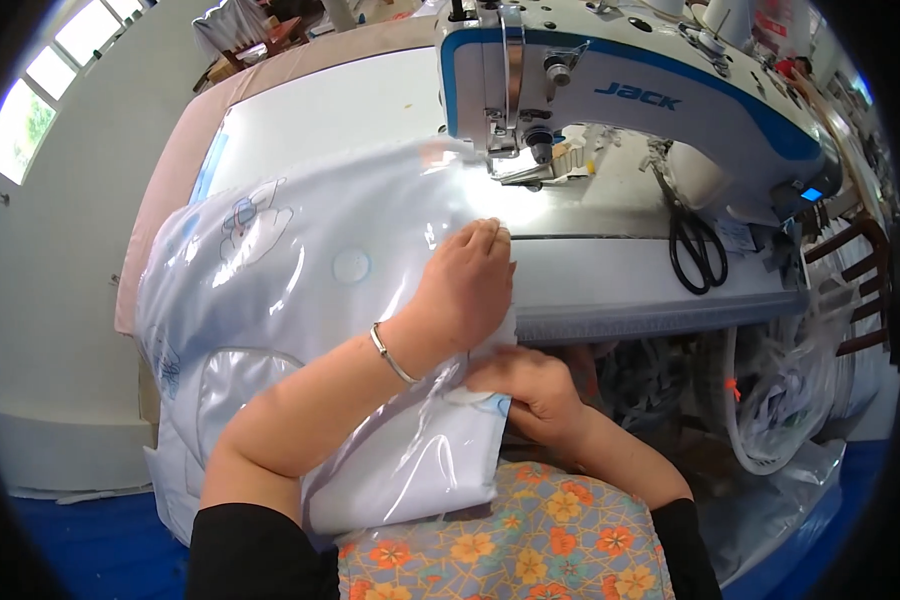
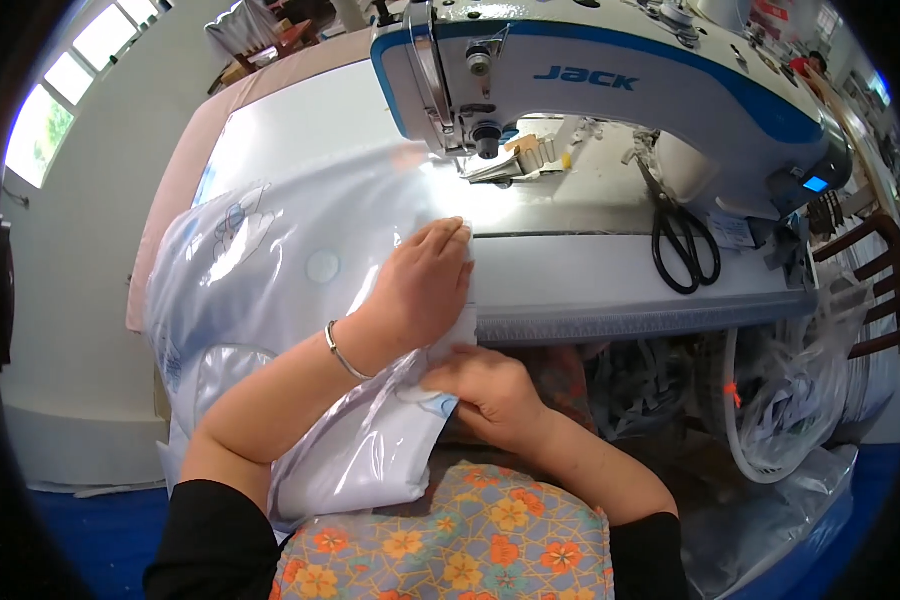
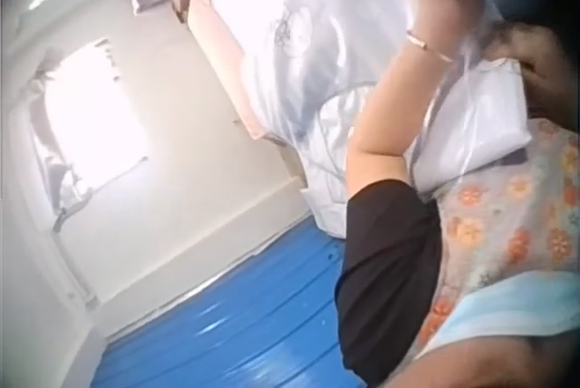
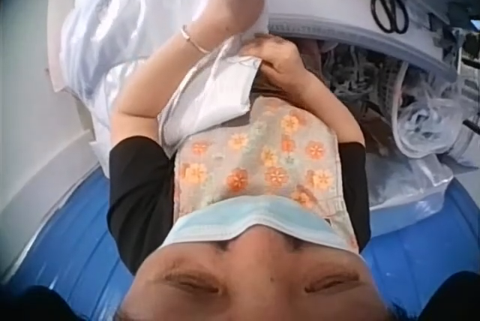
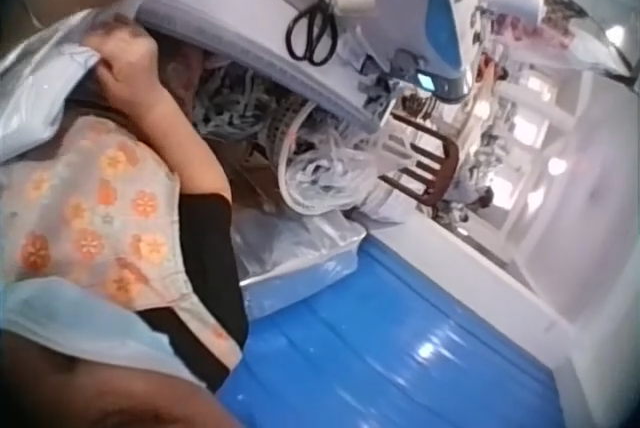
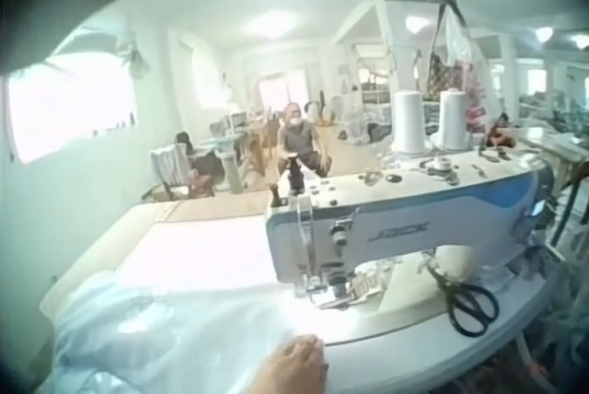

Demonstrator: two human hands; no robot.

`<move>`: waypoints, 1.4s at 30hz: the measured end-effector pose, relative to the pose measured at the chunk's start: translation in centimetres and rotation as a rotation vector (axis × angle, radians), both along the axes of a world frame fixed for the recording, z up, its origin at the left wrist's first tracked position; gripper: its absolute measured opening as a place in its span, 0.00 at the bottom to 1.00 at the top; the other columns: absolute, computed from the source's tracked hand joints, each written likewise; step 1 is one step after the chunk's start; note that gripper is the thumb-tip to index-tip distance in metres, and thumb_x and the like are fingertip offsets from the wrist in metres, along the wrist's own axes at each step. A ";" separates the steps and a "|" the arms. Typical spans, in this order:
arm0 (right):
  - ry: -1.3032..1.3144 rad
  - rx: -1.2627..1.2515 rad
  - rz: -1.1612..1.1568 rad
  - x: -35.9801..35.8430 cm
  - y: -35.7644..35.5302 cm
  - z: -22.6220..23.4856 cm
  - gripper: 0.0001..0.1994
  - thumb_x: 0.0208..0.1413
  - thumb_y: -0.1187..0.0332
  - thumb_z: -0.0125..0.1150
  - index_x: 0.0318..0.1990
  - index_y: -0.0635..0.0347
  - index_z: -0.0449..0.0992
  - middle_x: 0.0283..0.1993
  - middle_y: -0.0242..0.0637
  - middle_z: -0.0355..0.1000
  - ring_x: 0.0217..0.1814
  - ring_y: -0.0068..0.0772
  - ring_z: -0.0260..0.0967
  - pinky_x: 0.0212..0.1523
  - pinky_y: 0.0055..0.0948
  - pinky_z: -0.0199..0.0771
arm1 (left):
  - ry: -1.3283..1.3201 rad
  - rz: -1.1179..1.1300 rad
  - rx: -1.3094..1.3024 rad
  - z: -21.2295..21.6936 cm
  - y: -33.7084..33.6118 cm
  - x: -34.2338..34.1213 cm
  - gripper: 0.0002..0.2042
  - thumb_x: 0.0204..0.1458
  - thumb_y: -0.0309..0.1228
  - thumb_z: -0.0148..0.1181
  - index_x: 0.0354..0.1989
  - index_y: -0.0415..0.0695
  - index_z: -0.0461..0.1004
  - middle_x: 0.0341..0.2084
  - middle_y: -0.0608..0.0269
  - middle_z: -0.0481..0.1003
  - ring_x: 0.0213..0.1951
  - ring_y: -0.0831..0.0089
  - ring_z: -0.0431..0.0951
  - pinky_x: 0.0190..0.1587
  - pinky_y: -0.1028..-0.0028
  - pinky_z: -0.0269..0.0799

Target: Sewing fabric and plastic parts together to make bags using an industrial sewing machine.

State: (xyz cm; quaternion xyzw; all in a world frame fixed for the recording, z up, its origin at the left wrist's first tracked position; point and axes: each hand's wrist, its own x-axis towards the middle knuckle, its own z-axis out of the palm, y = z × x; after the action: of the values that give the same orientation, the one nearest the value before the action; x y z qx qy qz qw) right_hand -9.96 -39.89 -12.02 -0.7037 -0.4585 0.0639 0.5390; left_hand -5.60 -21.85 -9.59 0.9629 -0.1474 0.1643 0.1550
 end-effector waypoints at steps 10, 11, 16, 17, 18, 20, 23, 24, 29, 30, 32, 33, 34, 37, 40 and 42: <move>-0.097 -0.023 0.057 2.1 -0.7 -0.2 0.12 0.51 0.73 0.66 0.45 0.57 0.82 0.48 0.38 0.79 0.54 0.44 0.76 0.61 0.42 0.71 | 0.066 -0.335 0.103 2.2 1.8 -0.5 0.16 0.51 0.26 0.56 0.49 0.40 0.76 0.57 0.49 0.72 0.60 0.53 0.71 0.62 0.61 0.68; -0.130 -0.042 0.093 1.9 -0.8 -0.1 0.13 0.50 0.72 0.67 0.45 0.57 0.82 0.49 0.37 0.79 0.56 0.43 0.75 0.63 0.42 0.70 | 0.082 -0.418 0.144 3.0 2.3 -1.1 0.13 0.50 0.27 0.57 0.44 0.40 0.78 0.58 0.50 0.71 0.60 0.54 0.71 0.61 0.61 0.68; -0.110 -0.022 0.059 1.8 -0.8 0.0 0.13 0.50 0.72 0.67 0.45 0.58 0.82 0.49 0.36 0.79 0.56 0.42 0.75 0.64 0.43 0.69 | 0.215 -0.409 0.117 3.7 1.8 -2.2 0.06 0.47 0.27 0.59 0.33 0.41 0.79 0.58 0.52 0.70 0.58 0.54 0.72 0.58 0.60 0.70; -0.117 -0.006 0.045 1.8 -0.6 0.1 0.13 0.49 0.72 0.67 0.45 0.59 0.82 0.49 0.38 0.79 0.55 0.43 0.76 0.63 0.43 0.70 | 0.238 -0.335 -0.022 3.2 1.6 -2.4 0.06 0.47 0.25 0.59 0.34 0.41 0.78 0.58 0.51 0.70 0.57 0.53 0.73 0.57 0.60 0.71; -0.118 -0.004 0.045 1.7 -0.4 -0.1 0.13 0.49 0.72 0.67 0.45 0.59 0.82 0.49 0.38 0.79 0.55 0.43 0.76 0.63 0.43 0.70 | 0.260 -0.262 -0.163 2.5 1.2 -2.4 0.07 0.46 0.24 0.59 0.35 0.40 0.77 0.57 0.50 0.70 0.56 0.52 0.73 0.56 0.60 0.71; -0.052 0.024 0.018 1.7 -0.2 -0.6 0.12 0.51 0.72 0.66 0.44 0.60 0.81 0.46 0.41 0.80 0.52 0.44 0.77 0.61 0.43 0.71 | 0.182 -0.244 -0.166 0.9 0.7 -2.5 0.10 0.46 0.23 0.59 0.38 0.39 0.76 0.57 0.49 0.70 0.55 0.50 0.73 0.56 0.60 0.72; -0.039 0.021 0.011 1.9 -0.3 -0.1 0.14 0.49 0.77 0.63 0.45 0.59 0.81 0.45 0.44 0.78 0.52 0.49 0.75 0.62 0.45 0.70 | 0.013 -0.177 -0.180 -0.4 0.7 -2.4 0.16 0.46 0.22 0.59 0.46 0.35 0.74 0.57 0.46 0.69 0.55 0.48 0.73 0.57 0.59 0.71; -0.038 0.018 0.010 2.1 -0.2 0.2 0.14 0.49 0.77 0.63 0.45 0.59 0.81 0.45 0.44 0.78 0.52 0.49 0.75 0.62 0.45 0.70 | -0.078 -0.129 -0.188 -0.5 0.8 -2.3 0.20 0.47 0.23 0.60 0.51 0.33 0.72 0.57 0.45 0.69 0.56 0.48 0.72 0.58 0.59 0.71; -0.056 0.021 -0.008 3.7 0.4 0.1 0.13 0.48 0.75 0.65 0.43 0.60 0.80 0.47 0.45 0.78 0.52 0.52 0.75 0.61 0.45 0.71 | -0.029 -0.157 -0.046 0.4 1.5 -0.3 0.23 0.49 0.25 0.60 0.55 0.31 0.70 0.56 0.43 0.71 0.58 0.49 0.72 0.60 0.59 0.70; -0.056 0.021 -0.007 3.7 0.4 0.1 0.13 0.48 0.75 0.65 0.43 0.60 0.80 0.47 0.45 0.78 0.52 0.52 0.75 0.61 0.45 0.71 | -0.007 -0.146 -0.061 0.3 1.5 0.0 0.23 0.49 0.26 0.59 0.55 0.31 0.70 0.55 0.43 0.72 0.58 0.50 0.72 0.60 0.59 0.69; -0.160 -0.013 0.035 3.6 0.3 -0.1 0.13 0.48 0.74 0.66 0.44 0.60 0.80 0.48 0.45 0.78 0.53 0.51 0.75 0.61 0.45 0.72 | 0.028 -0.116 -0.062 0.0 0.7 -0.1 0.23 0.50 0.26 0.59 0.55 0.31 0.70 0.55 0.43 0.72 0.59 0.50 0.71 0.60 0.60 0.69; -0.158 -0.015 0.035 3.5 0.2 0.0 0.13 0.48 0.74 0.66 0.44 0.60 0.80 0.48 0.45 0.78 0.53 0.51 0.75 0.61 0.45 0.72 | 0.063 -0.087 -0.064 -0.2 0.5 -0.1 0.22 0.51 0.25 0.58 0.55 0.30 0.70 0.55 0.43 0.72 0.59 0.51 0.71 0.61 0.61 0.69; -0.180 -0.020 0.062 3.3 0.0 0.2 0.14 0.48 0.74 0.66 0.44 0.61 0.80 0.48 0.45 0.78 0.53 0.51 0.75 0.60 0.45 0.72 | 0.065 -0.087 -0.066 -0.3 0.4 -0.1 0.22 0.51 0.25 0.58 0.55 0.30 0.70 0.55 0.43 0.72 0.59 0.51 0.71 0.61 0.61 0.69; -0.204 -0.037 0.097 3.2 -0.1 0.2 0.14 0.48 0.75 0.65 0.45 0.61 0.80 0.48 0.45 0.78 0.55 0.51 0.74 0.60 0.45 0.72 | 0.006 -0.077 -0.032 -0.5 0.3 0.1 0.21 0.51 0.25 0.58 0.54 0.30 0.71 0.54 0.43 0.72 0.60 0.52 0.71 0.61 0.61 0.70; -0.154 -0.049 0.103 3.3 -0.1 -0.3 0.15 0.48 0.76 0.64 0.46 0.62 0.80 0.49 0.44 0.78 0.56 0.51 0.73 0.61 0.45 0.72 | 0.057 -0.053 -0.071 0.7 0.3 0.3 0.22 0.51 0.26 0.59 0.54 0.30 0.71 0.55 0.43 0.72 0.60 0.51 0.71 0.61 0.61 0.68; -0.104 -0.052 0.100 3.6 -0.2 -0.4 0.16 0.48 0.77 0.63 0.47 0.62 0.79 0.49 0.44 0.77 0.57 0.52 0.73 0.61 0.45 0.72 | 0.124 -0.069 0.051 2.1 0.5 0.3 0.23 0.52 0.28 0.59 0.55 0.29 0.70 0.56 0.43 0.72 0.61 0.51 0.69 0.64 0.60 0.64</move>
State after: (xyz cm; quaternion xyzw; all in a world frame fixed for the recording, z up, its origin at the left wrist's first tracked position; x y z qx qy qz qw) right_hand -6.33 -40.06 -12.42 -0.6961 -0.5187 0.0662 0.4920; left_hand -5.28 -21.34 -7.45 0.9692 -0.1749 0.0952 0.1451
